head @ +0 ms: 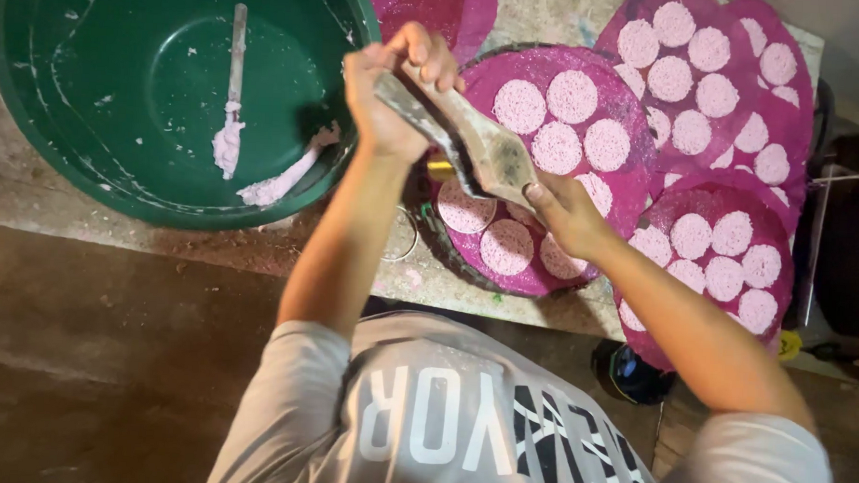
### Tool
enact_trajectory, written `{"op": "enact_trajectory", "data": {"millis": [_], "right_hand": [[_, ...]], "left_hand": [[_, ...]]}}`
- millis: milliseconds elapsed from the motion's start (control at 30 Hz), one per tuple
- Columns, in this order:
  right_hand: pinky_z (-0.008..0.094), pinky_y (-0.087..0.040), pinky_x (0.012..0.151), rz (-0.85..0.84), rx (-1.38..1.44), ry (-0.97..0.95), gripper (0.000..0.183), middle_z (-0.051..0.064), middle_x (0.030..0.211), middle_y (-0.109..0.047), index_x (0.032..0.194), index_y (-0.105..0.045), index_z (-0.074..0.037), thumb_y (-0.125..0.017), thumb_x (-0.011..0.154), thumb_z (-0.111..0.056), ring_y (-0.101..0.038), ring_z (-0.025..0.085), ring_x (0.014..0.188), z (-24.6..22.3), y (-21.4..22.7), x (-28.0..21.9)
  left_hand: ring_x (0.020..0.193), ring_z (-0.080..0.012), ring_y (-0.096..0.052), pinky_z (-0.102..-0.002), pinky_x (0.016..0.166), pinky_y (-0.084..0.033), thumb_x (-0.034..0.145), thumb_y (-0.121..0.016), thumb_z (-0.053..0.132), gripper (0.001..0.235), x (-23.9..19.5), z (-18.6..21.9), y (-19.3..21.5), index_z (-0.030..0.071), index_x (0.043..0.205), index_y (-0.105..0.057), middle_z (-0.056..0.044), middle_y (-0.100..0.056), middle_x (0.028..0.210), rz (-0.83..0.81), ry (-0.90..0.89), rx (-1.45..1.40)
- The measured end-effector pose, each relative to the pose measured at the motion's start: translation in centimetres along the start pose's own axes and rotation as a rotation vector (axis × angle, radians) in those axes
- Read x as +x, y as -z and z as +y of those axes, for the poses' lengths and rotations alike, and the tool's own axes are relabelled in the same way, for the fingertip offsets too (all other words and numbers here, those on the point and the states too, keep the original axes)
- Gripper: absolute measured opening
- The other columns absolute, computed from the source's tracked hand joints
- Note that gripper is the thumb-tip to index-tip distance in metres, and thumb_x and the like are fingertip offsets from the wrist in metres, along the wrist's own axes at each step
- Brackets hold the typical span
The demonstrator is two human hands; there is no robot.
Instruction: The person scoops pink paste from a green basin and presses it into circular molds on a pink tray using a handheld press. They repeat this process to form multiple round items and arrange them on the tray.
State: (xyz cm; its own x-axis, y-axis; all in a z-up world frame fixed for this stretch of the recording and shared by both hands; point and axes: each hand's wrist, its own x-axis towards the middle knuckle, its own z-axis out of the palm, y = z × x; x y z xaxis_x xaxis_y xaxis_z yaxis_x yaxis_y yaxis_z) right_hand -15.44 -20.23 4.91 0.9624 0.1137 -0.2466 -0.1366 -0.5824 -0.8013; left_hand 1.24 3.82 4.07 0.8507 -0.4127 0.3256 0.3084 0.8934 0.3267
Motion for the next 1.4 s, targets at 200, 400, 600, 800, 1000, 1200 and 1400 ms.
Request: {"op": "enact_trajectory", "data": {"millis": [200, 400, 600, 800, 1000, 1200, 1400], "right_hand": [[0.033, -0.042, 0.057, 0.121, 0.671, 0.252, 0.061, 0.005, 0.083, -0.058, 0.114, -0.061, -0.002, -0.05, 0.107, -0.061, -0.055, 0.015, 0.069, 1.4, -0.3, 7.8], [0.041, -0.056, 0.074, 0.676, -0.227, 0.294, 0.065, 0.019, 0.098, -0.073, 0.117, -0.063, 0.002, -0.074, 0.1, -0.06, -0.072, 0.031, 0.09, 0.9, -2.9, 21.8], [0.054, -0.054, 0.079, 0.367, -0.436, -0.173, 0.072, 0.026, 0.1, -0.071, 0.117, -0.054, 0.002, -0.073, 0.087, -0.06, -0.07, 0.045, 0.092, -0.7, -9.0, 29.7], [0.049, -0.049, 0.091, 0.461, -0.418, 0.101, 0.056, 0.024, 0.12, -0.057, 0.124, -0.056, -0.001, -0.081, 0.083, -0.028, -0.058, 0.041, 0.111, -3.7, -10.3, 25.0], [0.037, -0.052, 0.098, 0.809, -0.007, 0.203, 0.037, 0.01, 0.126, -0.059, 0.129, -0.064, -0.01, -0.077, 0.095, -0.014, -0.061, 0.022, 0.113, 0.8, 0.5, 10.6], [0.037, -0.054, 0.096, 0.99, -0.151, -0.211, 0.025, 0.013, 0.123, -0.055, 0.122, -0.066, -0.006, -0.072, 0.101, -0.017, -0.063, 0.024, 0.107, 12.9, 4.0, -2.2], [0.04, -0.051, 0.084, 1.007, -0.308, -0.282, 0.027, 0.016, 0.112, -0.061, 0.12, -0.069, -0.004, -0.076, 0.096, -0.013, -0.061, 0.03, 0.097, 18.7, 1.9, -5.5]], "left_hand": [[0.118, -0.0208, -0.061, -0.036, 0.105, -0.05, 0.102, -0.057, 0.042, 0.048, -8.2, 4.3, -2.6, 0.005, 0.132, -0.058, -0.011, -0.061, 0.125, 0.199, 0.013, 0.657], [0.135, -0.0385, -0.039, -0.052, 0.115, -0.028, 0.07, -0.09, 0.022, 0.101, -14.2, -1.9, -2.1, 0.003, 0.15, -0.032, -0.019, -0.052, 0.141, 0.114, 0.243, 1.641], [0.138, -0.0431, -0.036, -0.065, 0.115, -0.014, 0.061, -0.094, 0.031, 0.116, -13.6, -4.3, -0.4, 0.003, 0.151, -0.027, -0.022, -0.049, 0.141, -0.103, 0.15, 1.911], [0.135, -0.0362, -0.043, -0.064, 0.115, -0.015, 0.062, -0.095, 0.031, 0.108, -14.1, -5.0, 0.5, 0.006, 0.147, -0.033, -0.018, -0.053, 0.137, -0.064, 0.118, 1.87], [0.133, -0.0344, -0.043, -0.051, 0.111, -0.04, 0.075, -0.085, 0.016, 0.097, -17.1, -0.6, 1.3, 0.001, 0.15, -0.027, -0.02, -0.036, 0.14, 0.234, 0.077, 1.407], [0.118, -0.0375, -0.055, -0.053, 0.105, -0.041, 0.079, -0.087, 0.018, 0.078, -20.2, 2.2, 4.5, 0.003, 0.143, -0.044, -0.016, -0.054, 0.131, 0.318, 0.049, 2.012], [0.117, -0.0491, -0.049, -0.06, 0.099, -0.036, 0.067, -0.087, 0.02, 0.068, -18.1, 2.2, 3.6, 0.003, 0.126, -0.059, -0.029, -0.059, 0.122, 0.186, 0.013, 2.189]]}}
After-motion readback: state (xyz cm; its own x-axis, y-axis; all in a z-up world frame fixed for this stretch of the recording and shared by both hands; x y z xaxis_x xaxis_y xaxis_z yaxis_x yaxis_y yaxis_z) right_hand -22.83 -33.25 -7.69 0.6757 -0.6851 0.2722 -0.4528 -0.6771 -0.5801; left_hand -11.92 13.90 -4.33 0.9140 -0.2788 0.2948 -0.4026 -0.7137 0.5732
